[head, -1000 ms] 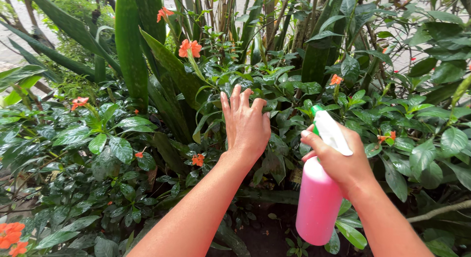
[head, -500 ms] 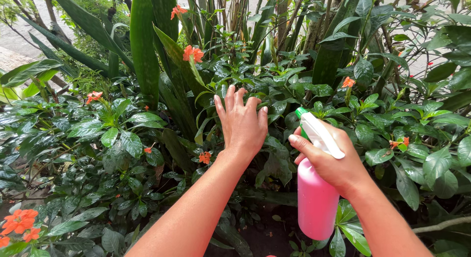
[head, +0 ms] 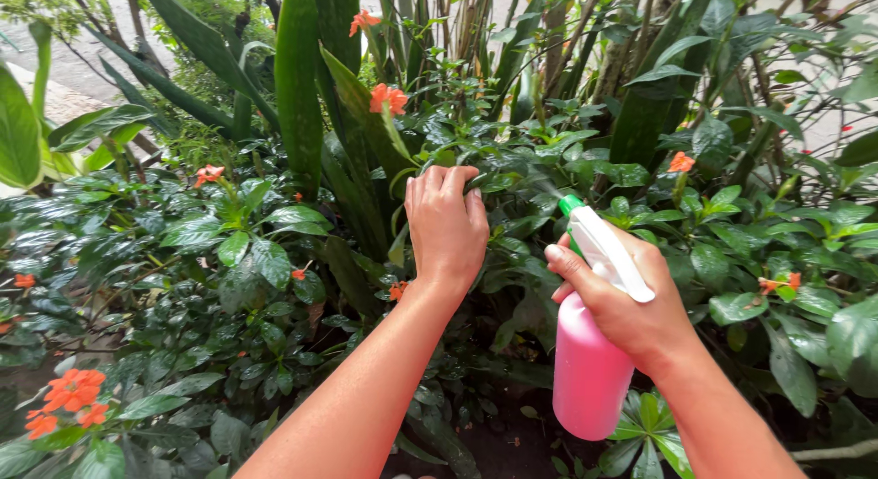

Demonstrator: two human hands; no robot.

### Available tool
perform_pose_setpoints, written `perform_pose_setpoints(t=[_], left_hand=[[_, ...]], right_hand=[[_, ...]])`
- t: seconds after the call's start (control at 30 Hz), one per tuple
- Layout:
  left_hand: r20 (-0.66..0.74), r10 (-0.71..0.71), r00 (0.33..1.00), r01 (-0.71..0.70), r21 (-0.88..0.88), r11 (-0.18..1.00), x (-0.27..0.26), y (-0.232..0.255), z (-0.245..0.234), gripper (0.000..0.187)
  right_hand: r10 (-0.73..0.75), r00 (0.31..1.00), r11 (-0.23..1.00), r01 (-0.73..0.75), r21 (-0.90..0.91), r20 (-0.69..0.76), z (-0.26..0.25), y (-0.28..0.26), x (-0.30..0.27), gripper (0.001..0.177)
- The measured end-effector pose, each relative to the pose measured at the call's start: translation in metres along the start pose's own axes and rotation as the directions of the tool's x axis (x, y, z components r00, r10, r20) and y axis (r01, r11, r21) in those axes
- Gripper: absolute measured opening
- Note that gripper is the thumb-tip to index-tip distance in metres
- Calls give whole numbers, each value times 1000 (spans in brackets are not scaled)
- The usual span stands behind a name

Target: The person sprays a pink liquid from a handheld spray bottle onto various green plants and orange flowers in a garden. They use their left hand to part leaves and guide the spray while continuously misting the foliage.

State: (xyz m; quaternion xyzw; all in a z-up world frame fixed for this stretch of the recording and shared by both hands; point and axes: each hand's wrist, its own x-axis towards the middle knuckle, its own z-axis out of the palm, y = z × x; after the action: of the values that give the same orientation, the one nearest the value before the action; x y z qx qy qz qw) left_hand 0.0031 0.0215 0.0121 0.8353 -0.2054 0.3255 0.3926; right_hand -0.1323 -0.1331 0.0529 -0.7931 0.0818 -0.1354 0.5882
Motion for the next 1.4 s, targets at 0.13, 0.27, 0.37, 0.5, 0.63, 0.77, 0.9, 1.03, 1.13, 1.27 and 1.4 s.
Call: perform_pose_setpoints(t=[0.13, 0.27, 0.37, 0.5, 0.63, 0.77, 0.9, 1.03, 1.13, 1.27, 1.4], left_hand=[[-41, 79, 996, -74, 108, 991, 10, -6, -10, 28], [-10, -8, 1000, 9, 34, 999, 16, -13, -9, 38], [26, -117, 993, 118, -33, 993, 23, -19, -8, 40], [14, -116, 993, 115, 37, 993, 31, -29, -11, 25], [14, -92, 996, 90, 110, 990, 36, -40, -21, 19], [-9, -98, 995, 98, 79, 992, 40, -50, -28, 19], [68, -142, 988, 143, -15, 990, 48, -58, -29, 22], [158, -235, 959, 254, -110, 961, 52, -64, -28, 21], [161, -241, 957, 264, -140, 954, 54, -67, -28, 18], [161, -181, 970, 211, -199, 957, 56, -73, -27, 15], [241, -244, 939, 291, -184, 939, 59, -79, -26, 19]], right_hand=[[11, 1000, 998, -11, 68, -3, 8, -2, 4, 31], [89, 995, 996, -88, 35, -39, 13, -4, 2, 30], [53, 998, 996, -51, 69, -23, 19, -9, 9, 31], [-57, 997, 997, 55, 60, 45, 27, -12, 16, 31], [27, 999, 1000, -27, -16, 29, 43, -17, 20, 33], [-4, 1000, 1000, 4, -10, 10, 60, -29, 21, 31], [12, 1000, 999, -11, 53, -22, 73, -40, 20, 32], [6, 1000, 998, -5, 56, -19, 80, -45, 23, 31], [-21, 1000, 999, 21, 38, 2, 84, -45, 23, 32], [35, 999, 999, -35, -7, -20, 90, -44, 23, 32], [125, 990, 991, -122, 49, -62, 93, -43, 23, 33]])
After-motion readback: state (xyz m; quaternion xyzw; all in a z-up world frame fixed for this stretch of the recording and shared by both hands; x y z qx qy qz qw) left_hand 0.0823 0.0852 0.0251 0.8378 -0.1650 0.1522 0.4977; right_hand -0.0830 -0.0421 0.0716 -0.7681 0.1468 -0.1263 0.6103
